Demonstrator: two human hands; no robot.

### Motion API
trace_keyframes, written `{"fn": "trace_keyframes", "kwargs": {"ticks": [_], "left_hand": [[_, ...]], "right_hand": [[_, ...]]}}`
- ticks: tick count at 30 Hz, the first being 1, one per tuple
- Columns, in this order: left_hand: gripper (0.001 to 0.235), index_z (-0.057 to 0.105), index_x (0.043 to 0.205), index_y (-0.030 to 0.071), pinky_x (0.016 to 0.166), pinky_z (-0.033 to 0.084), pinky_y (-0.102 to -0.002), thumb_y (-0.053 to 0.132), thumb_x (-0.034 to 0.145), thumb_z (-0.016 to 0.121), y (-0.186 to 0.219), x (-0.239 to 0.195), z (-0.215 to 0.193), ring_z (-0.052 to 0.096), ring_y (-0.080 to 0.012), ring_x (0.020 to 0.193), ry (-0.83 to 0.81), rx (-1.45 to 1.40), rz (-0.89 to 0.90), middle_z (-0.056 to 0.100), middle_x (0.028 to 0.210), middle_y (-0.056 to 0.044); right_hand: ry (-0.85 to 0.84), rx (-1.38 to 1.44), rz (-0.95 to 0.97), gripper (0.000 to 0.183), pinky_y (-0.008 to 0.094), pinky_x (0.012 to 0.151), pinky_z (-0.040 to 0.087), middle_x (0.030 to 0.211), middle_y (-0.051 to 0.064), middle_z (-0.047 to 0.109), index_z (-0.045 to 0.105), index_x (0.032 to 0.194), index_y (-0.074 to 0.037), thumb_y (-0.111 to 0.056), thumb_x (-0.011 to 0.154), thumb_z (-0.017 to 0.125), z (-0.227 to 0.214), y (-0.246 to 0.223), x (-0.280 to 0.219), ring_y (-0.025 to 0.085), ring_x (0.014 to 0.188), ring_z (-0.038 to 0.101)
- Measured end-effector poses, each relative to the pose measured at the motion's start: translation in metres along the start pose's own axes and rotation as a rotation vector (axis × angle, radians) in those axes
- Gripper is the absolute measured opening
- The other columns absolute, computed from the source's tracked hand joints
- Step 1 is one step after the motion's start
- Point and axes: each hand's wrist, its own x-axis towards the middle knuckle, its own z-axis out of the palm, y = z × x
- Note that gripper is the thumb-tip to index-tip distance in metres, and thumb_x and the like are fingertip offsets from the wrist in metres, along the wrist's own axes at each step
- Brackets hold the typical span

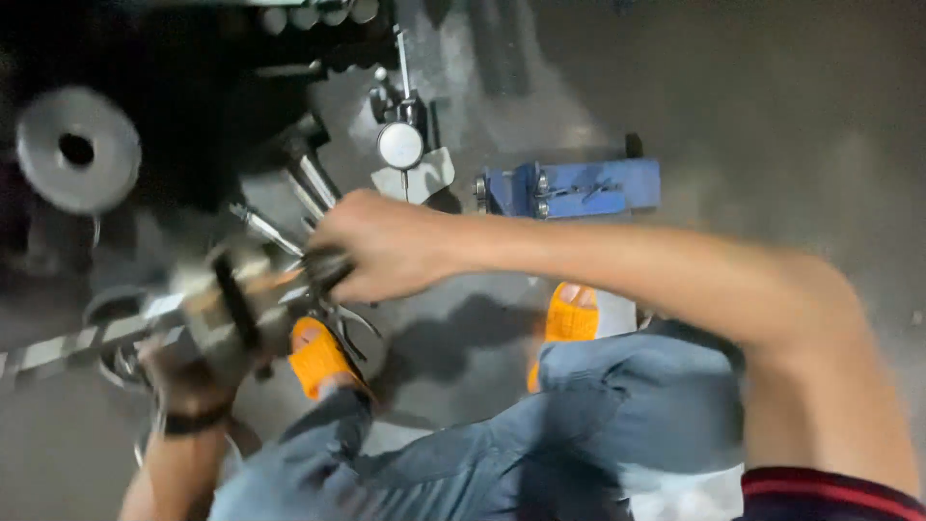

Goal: Checking and adjusting the balance and alignment of a motorcycle crankshaft using a dial indicator and a hammer.

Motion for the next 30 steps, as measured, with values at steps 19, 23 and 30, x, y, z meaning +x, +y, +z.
{"fn": "trace_keyframes", "kwargs": {"ticks": [19, 23, 30], "left_hand": [[0.027, 0.063, 0.084, -0.009, 0.063, 0.048, -0.032, -0.002, 0.063, 0.077, -0.194, 0.135, 0.094, 0.055, -0.0217, 0.066, -0.232, 0.829, 0.764, 0.062, 0.077, -0.020], [0.019, 0.065, 0.082, -0.010, 0.054, 0.045, -0.029, -0.008, 0.065, 0.074, -0.210, 0.153, 0.059, 0.051, -0.0188, 0.057, -0.191, 0.724, 0.654, 0.060, 0.066, -0.018], [0.018, 0.066, 0.087, -0.005, 0.062, 0.048, -0.025, -0.012, 0.071, 0.069, -0.233, 0.167, 0.010, 0.058, -0.0129, 0.070, -0.071, 0.696, 0.564, 0.064, 0.074, -0.015]], "right_hand": [[0.320, -0.345, 0.422, 0.024, 0.028, 0.038, 0.034, 0.041, 0.003, 0.041, 0.049, 0.055, -0.009, -0.007, 0.063, 0.072, -0.072, 0.046, -0.200, 0.021, 0.035, 0.042], [0.423, -0.371, 0.501, 0.017, 0.037, 0.045, 0.042, 0.057, 0.013, 0.056, 0.061, 0.076, -0.003, -0.001, 0.064, 0.073, -0.049, 0.080, -0.209, 0.032, 0.050, 0.056], [0.605, -0.332, 0.490, 0.021, 0.031, 0.058, 0.048, 0.066, 0.007, 0.060, 0.067, 0.086, -0.007, 0.003, 0.069, 0.073, -0.020, 0.123, -0.204, 0.026, 0.059, 0.059]]}}
